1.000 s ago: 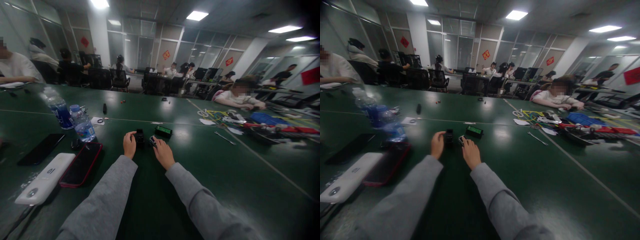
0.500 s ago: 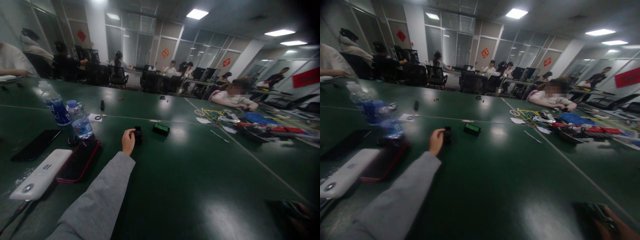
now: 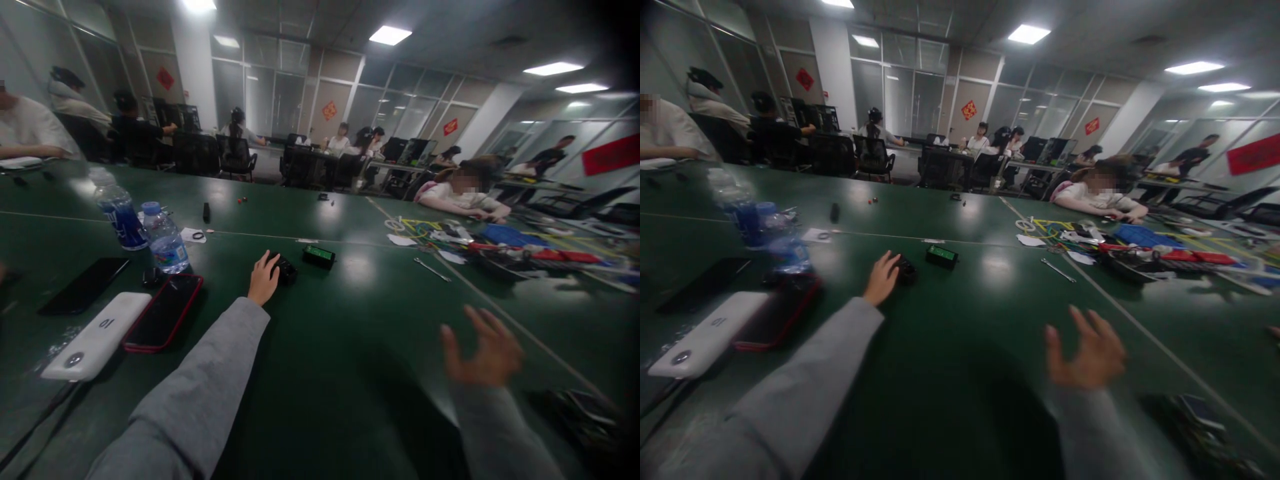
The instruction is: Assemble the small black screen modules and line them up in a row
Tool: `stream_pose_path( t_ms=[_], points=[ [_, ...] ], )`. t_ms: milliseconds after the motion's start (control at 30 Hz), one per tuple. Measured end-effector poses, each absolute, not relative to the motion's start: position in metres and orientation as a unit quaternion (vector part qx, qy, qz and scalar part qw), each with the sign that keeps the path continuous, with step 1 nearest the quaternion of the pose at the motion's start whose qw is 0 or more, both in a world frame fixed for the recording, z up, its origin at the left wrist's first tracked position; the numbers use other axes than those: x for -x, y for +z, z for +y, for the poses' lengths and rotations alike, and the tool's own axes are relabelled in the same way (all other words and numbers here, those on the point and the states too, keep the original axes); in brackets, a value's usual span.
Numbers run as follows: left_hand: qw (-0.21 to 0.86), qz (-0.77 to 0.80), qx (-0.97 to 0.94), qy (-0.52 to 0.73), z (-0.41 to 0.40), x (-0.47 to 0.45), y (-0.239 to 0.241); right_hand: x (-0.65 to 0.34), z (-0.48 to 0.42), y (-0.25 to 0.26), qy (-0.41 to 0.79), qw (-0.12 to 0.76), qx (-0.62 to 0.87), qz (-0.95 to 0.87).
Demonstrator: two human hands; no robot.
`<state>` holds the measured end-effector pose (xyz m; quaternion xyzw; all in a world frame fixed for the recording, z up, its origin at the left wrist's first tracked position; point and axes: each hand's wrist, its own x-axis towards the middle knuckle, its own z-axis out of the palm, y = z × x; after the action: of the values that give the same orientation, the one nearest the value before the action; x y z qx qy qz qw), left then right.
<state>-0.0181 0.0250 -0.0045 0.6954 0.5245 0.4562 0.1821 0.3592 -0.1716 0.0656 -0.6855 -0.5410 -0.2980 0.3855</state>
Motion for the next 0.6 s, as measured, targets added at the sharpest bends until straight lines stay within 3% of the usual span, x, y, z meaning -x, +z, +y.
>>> stream_pose_path(
  t_ms=[167, 333, 467, 600],
  points=[
    [0.268, 0.493, -0.649, 0.514, 0.019, 0.02, -0.002, -0.227, -0.081, 0.031, -0.123, 0.328, 0.548, -0.76],
    [0.336, 0.505, -0.569, 0.555, 0.013, 0.028, -0.01, -0.149, -0.016, 0.019, -0.015, 0.254, 0.567, -0.784],
    [0.338, 0.51, -0.562, 0.556, 0.006, 0.034, -0.014, -0.159, -0.021, 0.015, 0.03, 0.224, 0.548, -0.805],
    [0.341, 0.503, -0.569, 0.554, 0.003, 0.035, -0.015, -0.24, -0.081, 0.0, 0.066, 0.22, 0.465, -0.855]
  ],
)
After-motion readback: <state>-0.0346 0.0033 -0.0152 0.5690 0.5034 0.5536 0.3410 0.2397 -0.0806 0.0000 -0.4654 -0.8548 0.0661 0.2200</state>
